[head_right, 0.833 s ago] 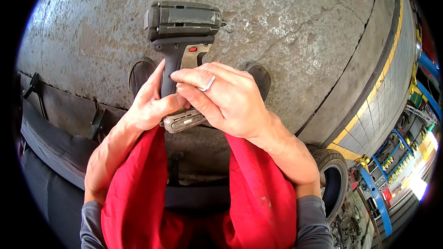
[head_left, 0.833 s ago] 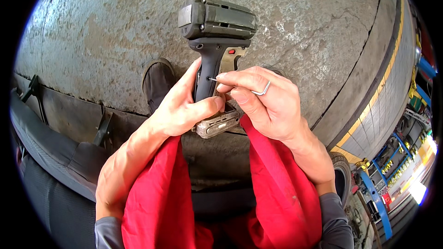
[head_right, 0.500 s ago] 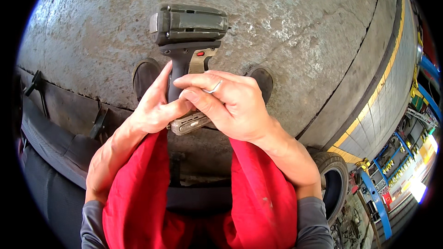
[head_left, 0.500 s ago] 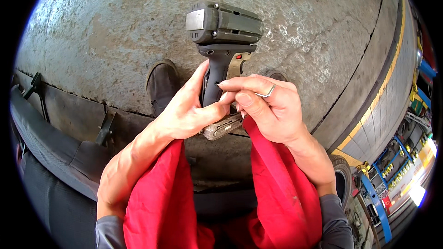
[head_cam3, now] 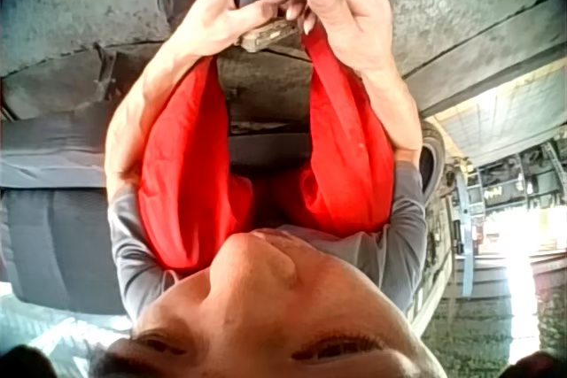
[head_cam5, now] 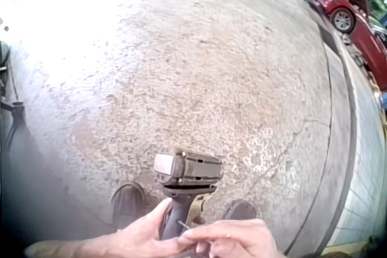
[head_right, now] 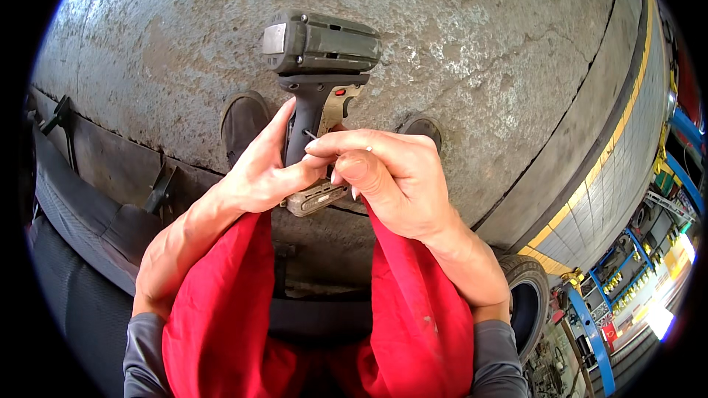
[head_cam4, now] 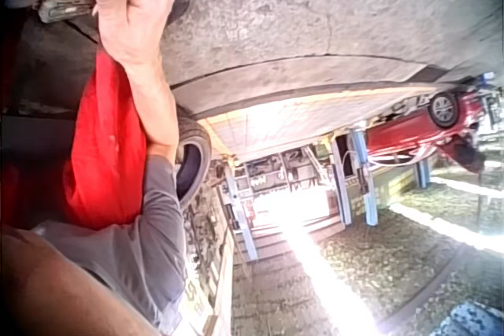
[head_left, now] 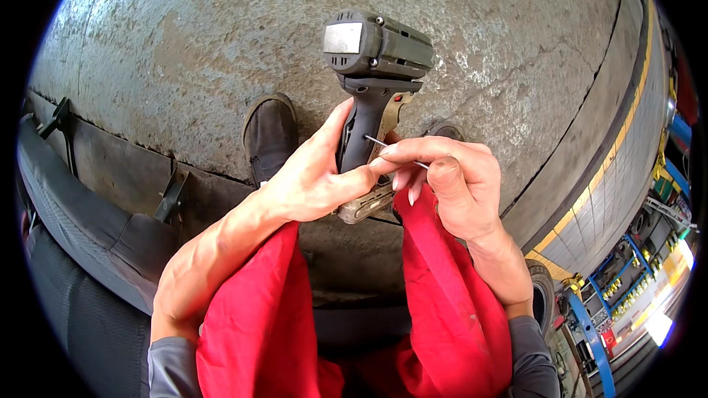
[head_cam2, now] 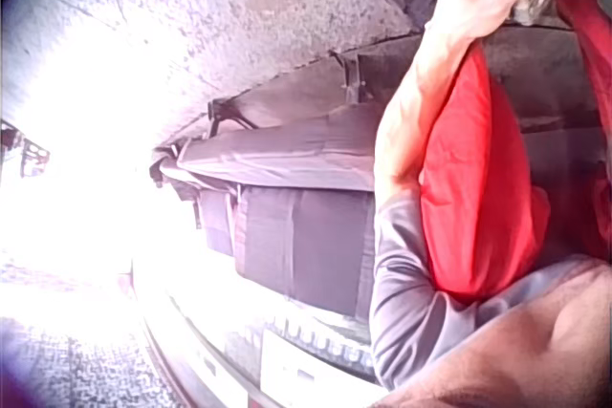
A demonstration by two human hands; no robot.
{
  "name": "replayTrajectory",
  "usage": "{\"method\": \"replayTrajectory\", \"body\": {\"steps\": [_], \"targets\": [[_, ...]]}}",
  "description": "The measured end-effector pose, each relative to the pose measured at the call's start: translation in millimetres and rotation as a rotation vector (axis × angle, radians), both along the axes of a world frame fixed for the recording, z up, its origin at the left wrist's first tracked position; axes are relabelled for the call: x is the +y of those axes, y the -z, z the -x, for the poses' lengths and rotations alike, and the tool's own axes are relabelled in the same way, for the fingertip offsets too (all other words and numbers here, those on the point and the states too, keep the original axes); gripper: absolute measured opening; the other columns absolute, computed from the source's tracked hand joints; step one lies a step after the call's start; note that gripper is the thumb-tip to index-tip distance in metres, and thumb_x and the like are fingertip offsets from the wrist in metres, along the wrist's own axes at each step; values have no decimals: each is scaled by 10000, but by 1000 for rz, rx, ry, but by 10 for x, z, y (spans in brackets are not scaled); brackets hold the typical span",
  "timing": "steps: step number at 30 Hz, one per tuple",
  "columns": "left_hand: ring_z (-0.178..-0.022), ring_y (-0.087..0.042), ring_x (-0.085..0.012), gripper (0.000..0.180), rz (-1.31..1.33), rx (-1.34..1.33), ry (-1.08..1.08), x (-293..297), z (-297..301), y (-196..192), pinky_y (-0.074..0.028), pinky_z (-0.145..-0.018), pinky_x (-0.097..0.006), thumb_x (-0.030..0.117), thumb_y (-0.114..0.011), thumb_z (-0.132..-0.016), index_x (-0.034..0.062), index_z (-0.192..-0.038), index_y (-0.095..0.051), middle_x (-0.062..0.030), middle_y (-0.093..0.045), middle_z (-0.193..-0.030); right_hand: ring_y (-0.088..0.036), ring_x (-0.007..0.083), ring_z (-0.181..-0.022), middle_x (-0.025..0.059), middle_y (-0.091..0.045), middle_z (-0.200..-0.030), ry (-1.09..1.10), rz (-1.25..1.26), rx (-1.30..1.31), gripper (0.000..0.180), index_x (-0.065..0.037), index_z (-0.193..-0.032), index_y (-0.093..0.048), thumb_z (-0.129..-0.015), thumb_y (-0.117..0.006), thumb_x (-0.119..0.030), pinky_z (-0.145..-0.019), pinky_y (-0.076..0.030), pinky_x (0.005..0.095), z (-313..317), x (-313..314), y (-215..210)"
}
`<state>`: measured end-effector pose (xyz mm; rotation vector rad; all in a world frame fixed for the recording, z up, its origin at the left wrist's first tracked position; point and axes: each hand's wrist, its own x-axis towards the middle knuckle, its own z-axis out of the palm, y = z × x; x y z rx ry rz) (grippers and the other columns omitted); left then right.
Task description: The person uses a small hex key to unscrew and remove the casing of a cordless impact driver. They systematically remove screws from the handle and body, then separate the outer shell to reveal the internal motor and wiring components.
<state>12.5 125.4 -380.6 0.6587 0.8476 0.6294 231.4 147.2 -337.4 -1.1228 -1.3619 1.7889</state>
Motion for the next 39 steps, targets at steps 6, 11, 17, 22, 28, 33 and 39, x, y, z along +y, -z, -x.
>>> {"method": "replayTrajectory", "body": {"steps": [6, 11, 17, 22, 28, 33, 39], "targets": [[-1046, -611, -114, 744, 11, 63, 56, -5, 48, 46, -520, -895, -286, 38, -635, -942, 17, -1577, -248, -67, -625, -1206, -714, 122, -775, 112, -784, -1006, 143, 258, 68, 421, 28, -1191, -721, -1085, -572, -351, -597, -544, 233, 44, -45, -66], [-1017, -618, -126, 636, 21, 57, 68, 1, 43, 55, -507, -922, -303, 46, -679, -976, -3, -1497, -318, -63, -626, -1151, -719, 118, -788, 98, -780, -977, 83, 177, 63, 367, 32, -1193, -718, -1077, -597, -296, -601, -546, 232, 32, -42, -51], [-1043, -629, -128, 759, -37, 40, 13, -47, 10, 90, -526, -888, -292, 42, -615, -925, 12, -1585, -241, -63, -651, -1155, -744, 199, -802, 204, -775, -1022, -33, 90, -33, 578, 91, -1181, -669, -1074, -544, -463, -621, -584, 268, -22, -4, -62], [-1035, -618, -129, 677, -3, 157, 104, -54, 41, 123, -511, -913, -301, 38, -661, -950, -3, -1517, -295, -75, -628, -1157, -726, 140, -778, 130, -781, -974, 70, 173, -20, 360, 40, -1194, -698, -1081, -571, -277, -603, -557, 246, 29, -25, -95], [-1101, -600, -139, 668, -45, 234, 90, -31, 30, 71, -494, -958, -300, 6, -646, -916, -16, -1496, -313, -83, -601, -1223, -722, 118, -812, 102, -793, -994, 112, 222, -115, 280, 14, -1213, -691, -1093, -552, -198, -641, -557, 241, 7, -29, -136], [-1081, -603, -129, 699, -38, 319, 135, 25, 41, 13, -509, -927, -290, 35, -638, -914, -36, -1517, -291, -84, -612, -1221, -730, 145, -831, 99, -792, -1000, -14, 55, -220, 282, 20, -1185, -696, -1084, -569, -211, -707, -579, 270, -34, 15, -127], [-1066, -608, -117, 730, -30, 327, 150, 22, 38, -3, -520, -909, -289, 70, -660, -920, -42, -1532, -279, -94, -640, -1223, -734, 198, -826, 150, -779, -1021, -92, -66, -238, 377, 42, -1131, -698, -1094, -536, -296, -697, -578, 295, -49, 39, -111]]}}
